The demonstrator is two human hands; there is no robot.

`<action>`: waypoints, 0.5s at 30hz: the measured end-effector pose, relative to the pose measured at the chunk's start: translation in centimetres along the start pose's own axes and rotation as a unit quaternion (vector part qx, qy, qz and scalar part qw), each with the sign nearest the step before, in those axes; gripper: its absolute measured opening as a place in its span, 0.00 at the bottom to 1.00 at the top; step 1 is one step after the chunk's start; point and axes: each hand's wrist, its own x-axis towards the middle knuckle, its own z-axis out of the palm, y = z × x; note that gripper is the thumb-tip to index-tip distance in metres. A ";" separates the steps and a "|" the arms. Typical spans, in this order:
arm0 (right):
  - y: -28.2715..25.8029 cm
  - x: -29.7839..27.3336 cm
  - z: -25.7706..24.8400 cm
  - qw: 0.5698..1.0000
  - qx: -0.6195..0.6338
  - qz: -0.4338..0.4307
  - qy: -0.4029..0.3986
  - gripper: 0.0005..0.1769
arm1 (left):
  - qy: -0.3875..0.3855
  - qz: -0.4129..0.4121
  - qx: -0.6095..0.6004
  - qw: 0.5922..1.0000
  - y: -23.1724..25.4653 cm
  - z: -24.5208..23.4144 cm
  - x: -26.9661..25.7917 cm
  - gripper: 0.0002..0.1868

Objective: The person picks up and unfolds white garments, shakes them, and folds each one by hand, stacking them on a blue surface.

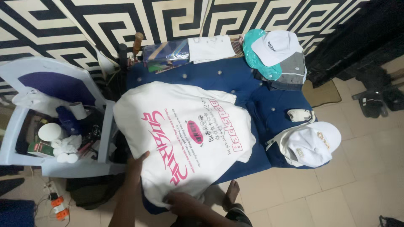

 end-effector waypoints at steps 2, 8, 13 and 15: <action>2.8 0.1 0.6 0.996 0.007 -0.080 0.048 0.19 | 0.016 0.044 0.058 0.997 1.4 0.9 -0.9 0.34; 13.6 -3.9 -3.6 0.950 0.221 0.074 0.208 0.15 | 0.127 0.081 0.175 0.973 1.9 1.2 -6.2 0.36; 21.0 -10.1 -13.4 0.791 0.406 0.273 0.368 0.15 | 0.184 0.081 0.231 0.952 -3.8 0.9 -11.7 0.36; 23.3 -12.8 -16.9 0.794 0.390 0.234 0.404 0.27 | 0.230 -0.042 0.254 0.939 -5.0 2.1 -14.7 0.39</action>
